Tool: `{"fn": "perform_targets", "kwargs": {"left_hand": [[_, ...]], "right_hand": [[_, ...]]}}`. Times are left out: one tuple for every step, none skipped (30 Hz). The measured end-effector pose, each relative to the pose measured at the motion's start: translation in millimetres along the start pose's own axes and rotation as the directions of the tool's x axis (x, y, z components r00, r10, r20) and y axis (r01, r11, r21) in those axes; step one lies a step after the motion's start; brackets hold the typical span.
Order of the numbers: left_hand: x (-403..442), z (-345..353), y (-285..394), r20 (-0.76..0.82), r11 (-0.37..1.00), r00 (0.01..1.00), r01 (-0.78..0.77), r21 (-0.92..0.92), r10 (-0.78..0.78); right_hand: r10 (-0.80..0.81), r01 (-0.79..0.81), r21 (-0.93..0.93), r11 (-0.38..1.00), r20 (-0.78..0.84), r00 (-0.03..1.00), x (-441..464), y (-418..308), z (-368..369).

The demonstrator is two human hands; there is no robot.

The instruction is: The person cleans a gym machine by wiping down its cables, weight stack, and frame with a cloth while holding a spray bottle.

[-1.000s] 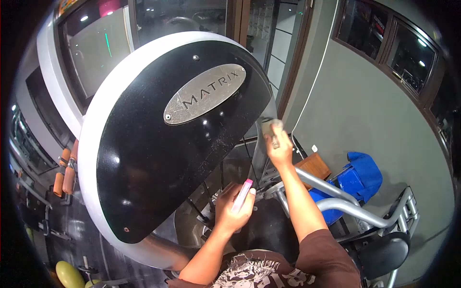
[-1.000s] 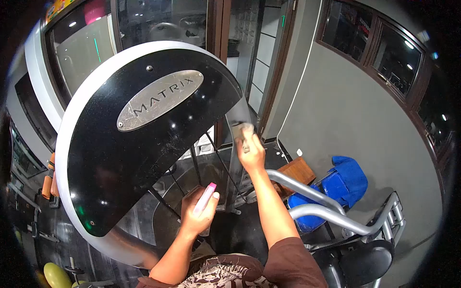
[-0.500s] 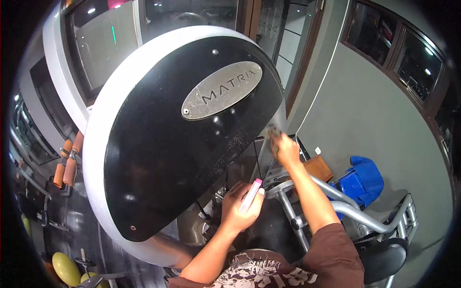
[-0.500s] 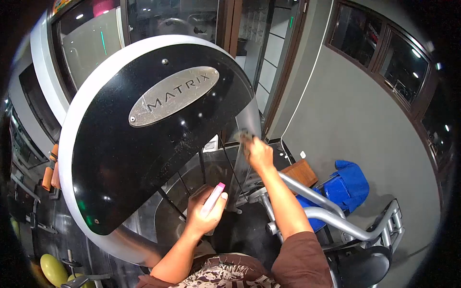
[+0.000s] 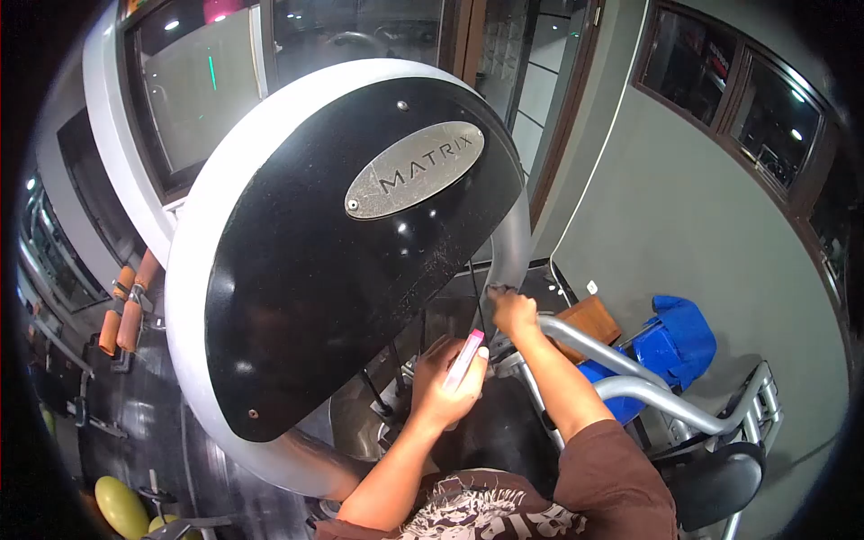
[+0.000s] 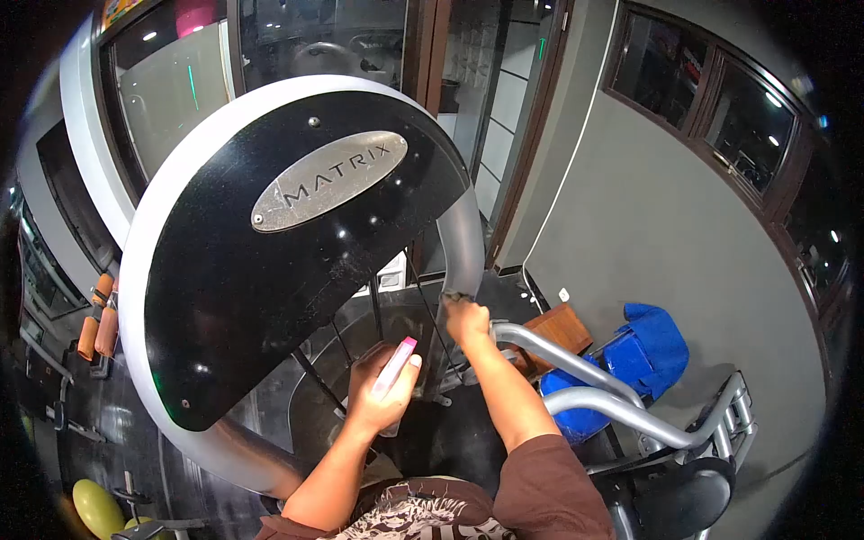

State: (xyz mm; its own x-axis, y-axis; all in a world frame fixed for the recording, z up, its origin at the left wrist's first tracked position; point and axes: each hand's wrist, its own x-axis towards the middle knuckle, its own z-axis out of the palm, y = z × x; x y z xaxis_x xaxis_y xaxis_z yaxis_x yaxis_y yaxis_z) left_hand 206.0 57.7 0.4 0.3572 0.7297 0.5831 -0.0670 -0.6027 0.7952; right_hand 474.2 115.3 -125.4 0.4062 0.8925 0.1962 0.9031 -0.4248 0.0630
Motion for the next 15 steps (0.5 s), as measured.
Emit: {"fn": "perform_targets", "kwargs": {"left_hand": [[-1.2,-0.2,-0.7,-0.004,1.0,1.0,0.012,-0.001,-0.012],[-0.6,-1.1,-1.4,-0.011,1.0,1.0,0.024,-0.001,-0.024],[1.7,-1.8,-1.2,-0.019,1.0,1.0,0.005,-0.008,-0.006],[3.2,-1.6,-0.6,-0.022,1.0,1.0,-0.007,-0.015,0.007],[1.4,-1.9,-0.1,-0.014,1.0,1.0,-0.018,-0.021,0.018],[-1.3,-2.7,-1.1,0.007,1.0,1.0,0.01,-0.004,-0.01],[-2.1,-2.8,-3.4,0.023,0.999,0.999,0.031,0.011,-0.031],[-1.8,-1.6,-4.0,0.031,0.999,0.998,0.05,0.023,-0.05],[-0.3,-0.7,-2.8,0.004,1.0,1.0,0.016,0.015,-0.016],[0.4,-0.5,-1.0,-0.026,1.0,1.0,-0.016,0.012,0.016],[-0.5,-1.1,0.2,-0.055,0.999,0.998,-0.044,0.013,0.045],[-3.3,-1.9,0.8,-0.044,1.0,0.999,-0.007,0.008,0.007],[-7.3,-1.9,1.9,-0.035,1.0,0.999,0.03,0.007,-0.03],[-4.6,-4.5,2.1,-0.029,0.998,0.998,0.055,0.014,-0.055],[1.2,-9.6,4.8,-0.055,0.997,0.997,-0.06,0.044,0.062]], "right_hand": [[-0.021,0.022,-0.024,0.999,0.043,0.999,0.7,1.5,12.2],[-0.062,0.062,0.001,0.998,-0.006,0.998,-0.7,3.5,12.0],[-0.065,0.067,0.028,0.997,-0.076,0.995,0.2,-3.8,-11.0],[-0.063,0.072,0.057,0.996,-0.139,0.988,1.5,-9.2,-34.7],[-0.049,0.068,0.092,0.993,-0.197,0.979,1.0,-14.4,-56.0],[-0.022,0.069,0.159,0.985,-0.281,0.96,4.9,-14.5,-68.4],[0.01,0.077,0.22,0.972,-0.367,0.93,11.2,-12.8,-78.3],[0.041,0.054,0.22,0.974,-0.406,0.913,15.6,-12.2,-83.8],[0.041,0.029,0.188,0.982,-0.36,0.932,16.7,-9.3,-81.7],[0.04,0.01,0.157,0.988,-0.311,0.95,16.9,-6.6,-71.7],[0.041,-0.008,0.127,0.992,-0.258,0.965,15.2,-6.3,-58.0],[0.083,-0.074,0.09,0.993,-0.101,0.991,10.4,-9.4,-42.4],[0.074,-0.065,0.134,0.989,-0.059,0.996,2.4,-5.9,-15.3],[0.062,-0.068,0.063,0.996,0.091,0.994,-0.4,-1.9,9.3],[0.023,-0.031,0.089,0.996,0.094,0.995,-8.3,1.7,28.7]]}}
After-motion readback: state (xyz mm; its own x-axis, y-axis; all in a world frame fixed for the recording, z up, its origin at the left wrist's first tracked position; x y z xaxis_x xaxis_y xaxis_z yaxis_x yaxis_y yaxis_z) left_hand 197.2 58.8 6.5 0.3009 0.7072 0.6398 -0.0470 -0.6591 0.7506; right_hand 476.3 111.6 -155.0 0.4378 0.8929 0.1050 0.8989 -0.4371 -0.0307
